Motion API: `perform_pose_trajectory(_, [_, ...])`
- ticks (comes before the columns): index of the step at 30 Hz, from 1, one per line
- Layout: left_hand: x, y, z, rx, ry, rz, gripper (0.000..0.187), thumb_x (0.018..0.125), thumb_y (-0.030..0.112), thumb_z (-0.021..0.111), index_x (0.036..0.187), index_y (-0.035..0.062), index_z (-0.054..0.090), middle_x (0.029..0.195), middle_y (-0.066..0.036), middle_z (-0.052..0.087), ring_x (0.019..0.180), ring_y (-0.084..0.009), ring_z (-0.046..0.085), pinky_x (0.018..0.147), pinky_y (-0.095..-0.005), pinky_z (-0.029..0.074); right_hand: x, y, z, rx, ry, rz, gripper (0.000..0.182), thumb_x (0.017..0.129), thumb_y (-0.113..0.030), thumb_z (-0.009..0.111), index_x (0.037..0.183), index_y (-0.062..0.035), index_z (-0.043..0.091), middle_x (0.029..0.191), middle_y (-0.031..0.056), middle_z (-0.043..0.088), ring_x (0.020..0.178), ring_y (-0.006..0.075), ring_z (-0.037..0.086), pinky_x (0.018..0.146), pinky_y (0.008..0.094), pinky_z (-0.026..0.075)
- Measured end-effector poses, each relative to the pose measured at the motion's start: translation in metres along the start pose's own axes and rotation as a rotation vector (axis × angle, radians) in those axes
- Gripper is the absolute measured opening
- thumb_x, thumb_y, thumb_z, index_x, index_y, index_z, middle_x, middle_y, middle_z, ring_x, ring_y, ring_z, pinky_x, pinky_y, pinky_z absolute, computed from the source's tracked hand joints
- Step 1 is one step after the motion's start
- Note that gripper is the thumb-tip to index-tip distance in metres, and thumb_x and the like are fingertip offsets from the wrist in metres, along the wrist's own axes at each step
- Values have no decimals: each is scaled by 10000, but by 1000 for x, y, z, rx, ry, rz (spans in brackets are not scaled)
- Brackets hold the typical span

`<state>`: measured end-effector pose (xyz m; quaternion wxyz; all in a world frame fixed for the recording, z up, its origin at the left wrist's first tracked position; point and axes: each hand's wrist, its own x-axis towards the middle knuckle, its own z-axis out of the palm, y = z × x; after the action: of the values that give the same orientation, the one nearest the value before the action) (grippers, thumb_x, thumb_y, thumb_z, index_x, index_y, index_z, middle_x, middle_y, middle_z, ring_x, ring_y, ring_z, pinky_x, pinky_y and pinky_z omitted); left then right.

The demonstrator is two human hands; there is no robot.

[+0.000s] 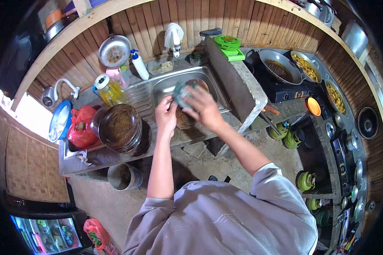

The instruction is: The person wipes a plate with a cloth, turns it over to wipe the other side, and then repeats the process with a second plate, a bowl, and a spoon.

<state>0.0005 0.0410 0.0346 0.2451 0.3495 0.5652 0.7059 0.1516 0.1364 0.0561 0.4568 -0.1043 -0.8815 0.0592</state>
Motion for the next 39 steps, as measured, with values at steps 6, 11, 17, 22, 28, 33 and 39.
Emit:
perform_pose_trajectory(6, [-10,8,-3,-232,-14,-12,277,1021,18,593,1287,-37,646,1204,-77,700,1086,-120,620,987,-275,455,5,20,7,-13,72,63,344,916,-177,714,1242,-67,699,1371,176,626,1300,415,548,1120,503,432])
perform_pose_trajectory(11, [-13,15,1,-298,7,-76,287,1015,20,598,1295,-32,632,1199,-72,694,1099,-121,610,1007,-269,437,14,29,13,59,125,199,317,943,-218,691,1217,-62,722,1324,208,647,1285,444,551,1101,506,443])
perform_pose_trajectory(17, [-11,1,-14,-377,-3,-38,272,985,-37,562,1243,-9,644,1137,-40,679,1020,-97,588,918,-263,438,2,-3,12,13,37,-236,288,816,-127,771,1102,-100,743,1430,71,604,1300,388,541,1089,494,474])
perform_pose_trajectory(22, [-21,21,-5,-384,85,-107,219,1006,62,638,1217,12,660,1073,-15,673,984,-79,561,868,-226,399,28,35,20,155,146,205,363,886,-78,683,1248,-100,701,1280,169,676,1219,419,601,1102,505,453])
perform_pose_trajectory(28, [-11,13,-1,-516,232,-119,254,1001,98,668,1239,10,650,1105,-31,674,1036,-99,593,927,-261,447,15,-7,14,65,-143,-37,584,789,-4,677,1345,-186,666,1449,124,572,1363,458,477,1172,527,404])
perform_pose_trajectory(33, [-2,11,-15,-608,397,-175,379,982,84,688,1335,-11,592,1208,-65,659,1128,-139,591,1029,-315,438,-53,-11,31,48,-240,-294,494,786,-69,635,1274,-120,685,1547,64,481,1422,394,426,1222,538,349])
perform_pose_trajectory(39, [-1,25,-24,-501,412,-156,415,991,78,672,1374,-45,568,1299,-73,640,1208,-120,566,1062,-270,404,-59,31,33,152,30,2,425,849,-13,679,1264,-105,671,1498,128,542,1375,414,503,1167,523,400])
